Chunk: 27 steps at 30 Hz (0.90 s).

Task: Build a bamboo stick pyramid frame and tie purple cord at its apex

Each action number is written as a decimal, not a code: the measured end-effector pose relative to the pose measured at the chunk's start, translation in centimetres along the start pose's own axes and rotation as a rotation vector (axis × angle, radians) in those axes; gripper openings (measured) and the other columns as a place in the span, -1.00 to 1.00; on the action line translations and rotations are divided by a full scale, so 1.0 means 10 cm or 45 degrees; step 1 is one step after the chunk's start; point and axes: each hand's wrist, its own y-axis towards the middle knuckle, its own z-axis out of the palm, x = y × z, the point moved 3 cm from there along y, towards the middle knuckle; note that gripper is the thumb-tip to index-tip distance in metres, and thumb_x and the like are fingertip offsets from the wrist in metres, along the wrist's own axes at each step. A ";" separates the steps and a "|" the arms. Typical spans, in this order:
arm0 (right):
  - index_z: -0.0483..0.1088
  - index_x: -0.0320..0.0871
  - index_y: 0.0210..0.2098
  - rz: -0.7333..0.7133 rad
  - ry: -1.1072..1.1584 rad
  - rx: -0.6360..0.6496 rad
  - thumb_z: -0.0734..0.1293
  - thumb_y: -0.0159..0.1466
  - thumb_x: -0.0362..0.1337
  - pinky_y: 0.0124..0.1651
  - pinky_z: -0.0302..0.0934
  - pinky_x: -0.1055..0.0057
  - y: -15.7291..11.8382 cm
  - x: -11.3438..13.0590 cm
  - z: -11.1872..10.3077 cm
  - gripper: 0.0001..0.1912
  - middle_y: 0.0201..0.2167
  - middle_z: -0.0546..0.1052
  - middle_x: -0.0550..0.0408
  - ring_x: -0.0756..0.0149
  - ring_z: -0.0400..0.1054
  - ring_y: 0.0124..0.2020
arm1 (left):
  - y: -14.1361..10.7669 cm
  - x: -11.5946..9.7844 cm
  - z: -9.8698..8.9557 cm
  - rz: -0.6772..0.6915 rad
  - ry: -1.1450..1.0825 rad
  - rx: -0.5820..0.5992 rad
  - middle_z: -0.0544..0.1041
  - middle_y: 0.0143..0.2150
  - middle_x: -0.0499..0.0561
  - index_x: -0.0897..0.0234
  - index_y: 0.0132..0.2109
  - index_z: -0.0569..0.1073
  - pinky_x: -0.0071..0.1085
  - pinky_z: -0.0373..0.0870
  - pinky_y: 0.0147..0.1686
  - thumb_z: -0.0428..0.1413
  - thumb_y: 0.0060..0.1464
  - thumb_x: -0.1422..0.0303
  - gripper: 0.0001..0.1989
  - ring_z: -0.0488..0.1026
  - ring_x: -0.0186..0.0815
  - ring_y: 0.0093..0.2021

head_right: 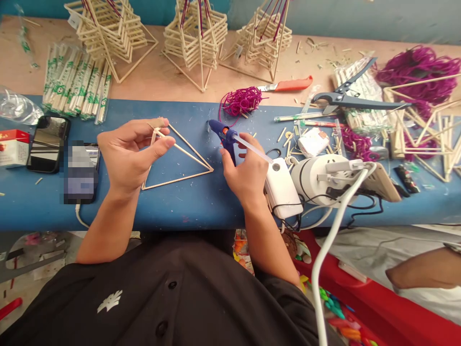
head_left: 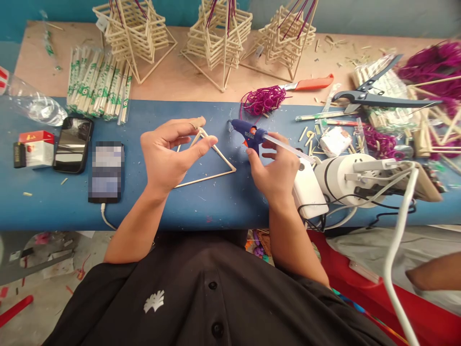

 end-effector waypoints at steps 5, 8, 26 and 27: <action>0.49 -0.05 -0.23 0.179 -0.149 0.217 0.38 0.33 -0.06 -0.12 0.46 0.03 0.09 -0.07 0.04 -0.80 -0.33 0.66 0.01 0.09 0.49 -0.35 | 0.00 0.01 0.00 -0.006 -0.019 -0.001 0.78 -0.13 -0.03 0.07 -0.23 0.76 -0.36 0.69 -0.20 0.56 -0.02 0.23 -0.79 0.72 -0.29 -0.14; 0.44 -0.03 -0.24 0.235 -0.101 0.206 0.32 0.39 -0.07 -0.16 0.38 0.13 0.12 -0.04 -0.07 -0.81 -0.37 0.62 0.07 0.11 0.47 -0.34 | 0.00 0.02 0.00 0.005 -0.021 0.001 0.78 -0.14 -0.03 0.08 -0.23 0.76 -0.37 0.69 -0.20 0.56 -0.01 0.24 -0.80 0.72 -0.28 -0.13; 0.37 0.00 -0.35 0.169 -0.037 0.141 0.29 0.35 -0.10 -0.25 0.11 0.20 0.22 0.27 -0.40 -0.82 -0.51 0.46 0.16 0.22 0.29 -0.45 | 0.01 0.00 0.01 0.047 -0.058 -0.029 0.79 -0.17 -0.06 0.05 -0.25 0.77 -0.42 0.70 -0.24 0.54 -0.05 0.31 -0.82 0.76 -0.26 -0.10; 0.40 0.00 -0.33 0.154 -0.074 0.126 0.33 0.33 -0.10 -0.25 0.11 0.21 0.23 0.26 -0.40 -0.85 -0.50 0.48 0.16 0.22 0.29 -0.44 | 0.01 0.00 0.01 0.046 -0.056 -0.031 0.79 -0.17 -0.06 0.05 -0.25 0.77 -0.42 0.70 -0.24 0.55 -0.05 0.30 -0.82 0.76 -0.27 -0.11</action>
